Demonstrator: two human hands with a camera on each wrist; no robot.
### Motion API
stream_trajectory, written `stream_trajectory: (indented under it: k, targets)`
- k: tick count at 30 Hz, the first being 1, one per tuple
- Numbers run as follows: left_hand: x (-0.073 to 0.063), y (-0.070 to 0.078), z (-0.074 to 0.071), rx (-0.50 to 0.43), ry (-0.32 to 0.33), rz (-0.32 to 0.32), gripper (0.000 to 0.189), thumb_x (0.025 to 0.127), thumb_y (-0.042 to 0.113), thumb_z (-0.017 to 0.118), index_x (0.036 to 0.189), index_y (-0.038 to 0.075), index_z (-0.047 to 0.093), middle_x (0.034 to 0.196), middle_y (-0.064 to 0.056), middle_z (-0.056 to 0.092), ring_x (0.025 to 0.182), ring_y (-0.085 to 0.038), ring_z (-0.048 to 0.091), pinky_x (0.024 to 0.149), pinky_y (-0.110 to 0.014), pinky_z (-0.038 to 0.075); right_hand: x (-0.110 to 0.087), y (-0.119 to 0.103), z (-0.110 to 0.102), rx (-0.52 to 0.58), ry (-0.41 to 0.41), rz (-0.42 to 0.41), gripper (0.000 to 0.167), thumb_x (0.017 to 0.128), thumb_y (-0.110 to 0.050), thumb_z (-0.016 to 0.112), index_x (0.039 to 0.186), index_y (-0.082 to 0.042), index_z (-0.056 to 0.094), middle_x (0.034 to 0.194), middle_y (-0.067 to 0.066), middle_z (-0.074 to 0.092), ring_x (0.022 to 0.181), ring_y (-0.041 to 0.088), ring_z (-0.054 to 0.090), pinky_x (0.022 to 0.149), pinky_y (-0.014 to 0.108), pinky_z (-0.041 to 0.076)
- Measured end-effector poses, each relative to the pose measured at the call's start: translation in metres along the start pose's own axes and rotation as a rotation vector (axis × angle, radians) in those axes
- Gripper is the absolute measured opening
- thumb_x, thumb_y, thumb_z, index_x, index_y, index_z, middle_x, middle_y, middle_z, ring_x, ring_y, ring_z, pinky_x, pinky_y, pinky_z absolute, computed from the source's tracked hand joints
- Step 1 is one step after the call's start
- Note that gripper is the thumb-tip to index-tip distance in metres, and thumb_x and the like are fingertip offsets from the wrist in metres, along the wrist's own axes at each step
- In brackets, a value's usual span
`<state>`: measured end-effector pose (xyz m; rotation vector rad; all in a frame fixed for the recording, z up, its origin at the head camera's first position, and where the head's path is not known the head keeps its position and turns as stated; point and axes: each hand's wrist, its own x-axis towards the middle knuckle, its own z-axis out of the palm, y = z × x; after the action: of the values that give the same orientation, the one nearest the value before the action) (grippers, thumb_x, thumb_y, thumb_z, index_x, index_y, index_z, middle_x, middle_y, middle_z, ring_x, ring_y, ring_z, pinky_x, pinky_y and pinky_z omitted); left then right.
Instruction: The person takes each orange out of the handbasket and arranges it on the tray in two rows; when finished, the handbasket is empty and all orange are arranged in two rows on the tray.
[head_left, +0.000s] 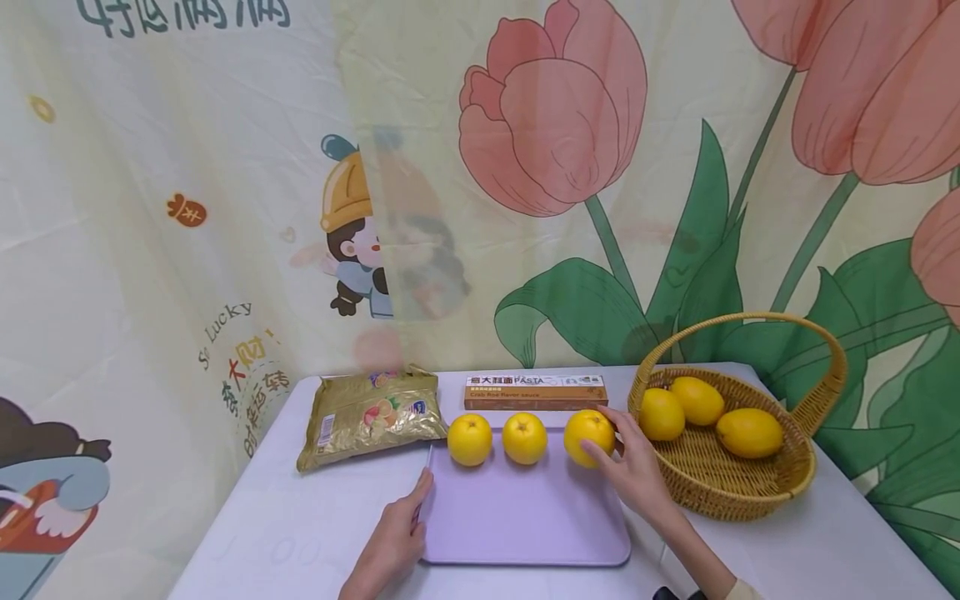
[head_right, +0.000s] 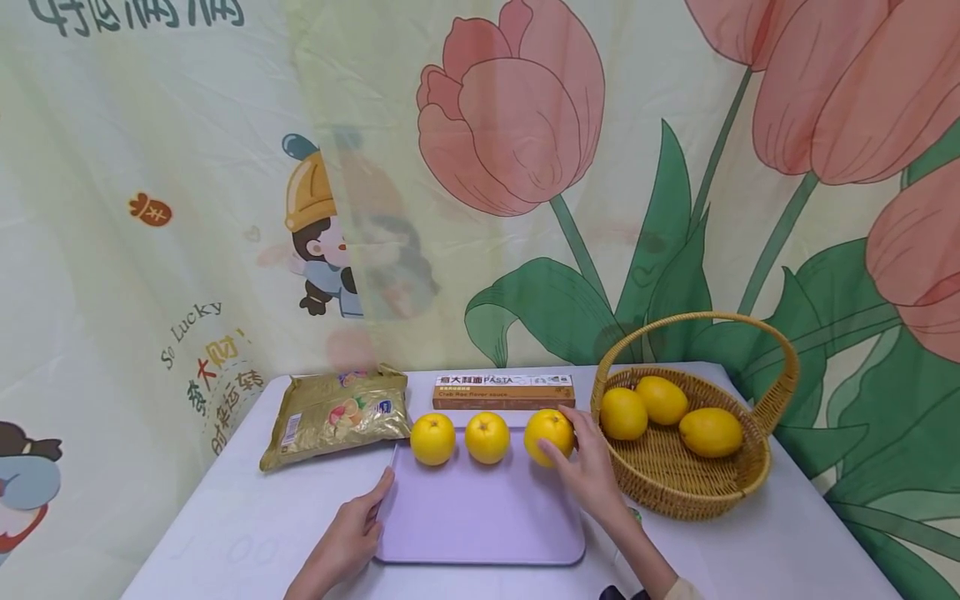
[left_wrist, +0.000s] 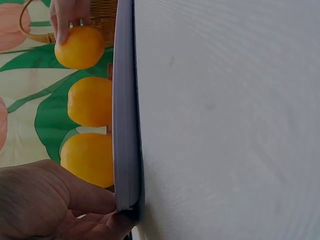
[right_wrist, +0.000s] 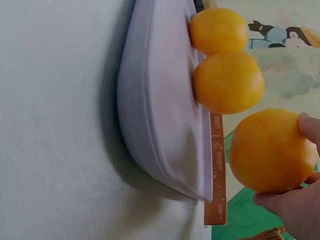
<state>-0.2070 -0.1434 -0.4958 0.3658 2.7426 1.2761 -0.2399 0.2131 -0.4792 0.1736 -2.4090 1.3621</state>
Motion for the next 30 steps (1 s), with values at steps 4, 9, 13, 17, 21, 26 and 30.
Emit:
stream_trajectory:
  k: [4, 9, 13, 17, 21, 26, 30]
  targets:
    - [0.0, 0.0, 0.0, 0.001, -0.005, 0.004, 0.071, 0.088, -0.023, 0.057, 0.156, -0.017, 0.039, 0.166, -0.035, 0.034, 0.15, -0.055, 0.04, 0.12, -0.061, 0.036, 0.004, 0.006, 0.006, -0.035, -0.016, -0.028, 0.062, 0.099, -0.011, 0.078, 0.151, 0.008, 0.05, 0.142, 0.028, 0.057, 0.13, 0.046, 0.059, 0.11, 0.065, 0.056]
    - [0.0, 0.0, 0.0, 0.005, -0.006, 0.002, 0.071, 0.087, -0.023, 0.057, 0.156, -0.017, 0.039, 0.165, -0.035, 0.034, 0.149, -0.055, 0.04, 0.119, -0.061, 0.036, 0.007, 0.013, 0.012, -0.072, -0.041, -0.016, 0.06, 0.099, -0.009, 0.077, 0.151, 0.006, 0.051, 0.145, 0.028, 0.057, 0.129, 0.044, 0.059, 0.106, 0.063, 0.058]
    - [-0.001, 0.001, 0.0, 0.002, -0.02, -0.02, 0.072, 0.088, -0.022, 0.057, 0.156, -0.017, 0.038, 0.166, -0.035, 0.033, 0.15, -0.055, 0.039, 0.12, -0.062, 0.036, 0.009, 0.019, 0.015, -0.095, -0.047, 0.006, 0.06, 0.098, -0.009, 0.078, 0.151, 0.005, 0.051, 0.146, 0.028, 0.056, 0.129, 0.044, 0.059, 0.108, 0.062, 0.058]
    - [0.0, 0.001, 0.0, -0.001, -0.021, -0.023, 0.071, 0.088, -0.022, 0.057, 0.156, -0.017, 0.038, 0.166, -0.035, 0.033, 0.15, -0.055, 0.038, 0.12, -0.062, 0.035, 0.012, 0.024, 0.018, -0.109, -0.029, -0.03, 0.061, 0.096, -0.007, 0.081, 0.149, 0.005, 0.054, 0.143, 0.027, 0.059, 0.125, 0.043, 0.061, 0.106, 0.061, 0.059]
    - [0.001, 0.001, 0.0, 0.003, -0.02, -0.012, 0.071, 0.088, -0.022, 0.057, 0.156, -0.017, 0.039, 0.166, -0.035, 0.033, 0.15, -0.055, 0.039, 0.12, -0.062, 0.036, 0.015, 0.028, 0.02, -0.128, 0.004, -0.086, 0.061, 0.09, -0.006, 0.086, 0.144, 0.002, 0.059, 0.136, 0.023, 0.063, 0.118, 0.038, 0.063, 0.099, 0.055, 0.063]
    - [0.002, 0.001, 0.0, 0.005, -0.018, -0.006, 0.071, 0.088, -0.023, 0.058, 0.156, -0.017, 0.038, 0.166, -0.035, 0.033, 0.15, -0.054, 0.039, 0.12, -0.061, 0.036, 0.017, 0.03, 0.02, -0.132, 0.023, -0.093, 0.064, 0.084, -0.006, 0.091, 0.14, 0.0, 0.061, 0.129, 0.021, 0.064, 0.115, 0.039, 0.064, 0.098, 0.058, 0.063]
    - [0.002, 0.0, 0.0, 0.005, -0.014, -0.015, 0.072, 0.087, -0.023, 0.059, 0.156, -0.017, 0.039, 0.166, -0.034, 0.033, 0.15, -0.055, 0.04, 0.119, -0.061, 0.037, 0.017, 0.03, 0.018, -0.106, -0.03, -0.058, 0.069, 0.083, -0.009, 0.093, 0.142, 0.0, 0.059, 0.133, 0.022, 0.064, 0.122, 0.041, 0.063, 0.106, 0.063, 0.059]
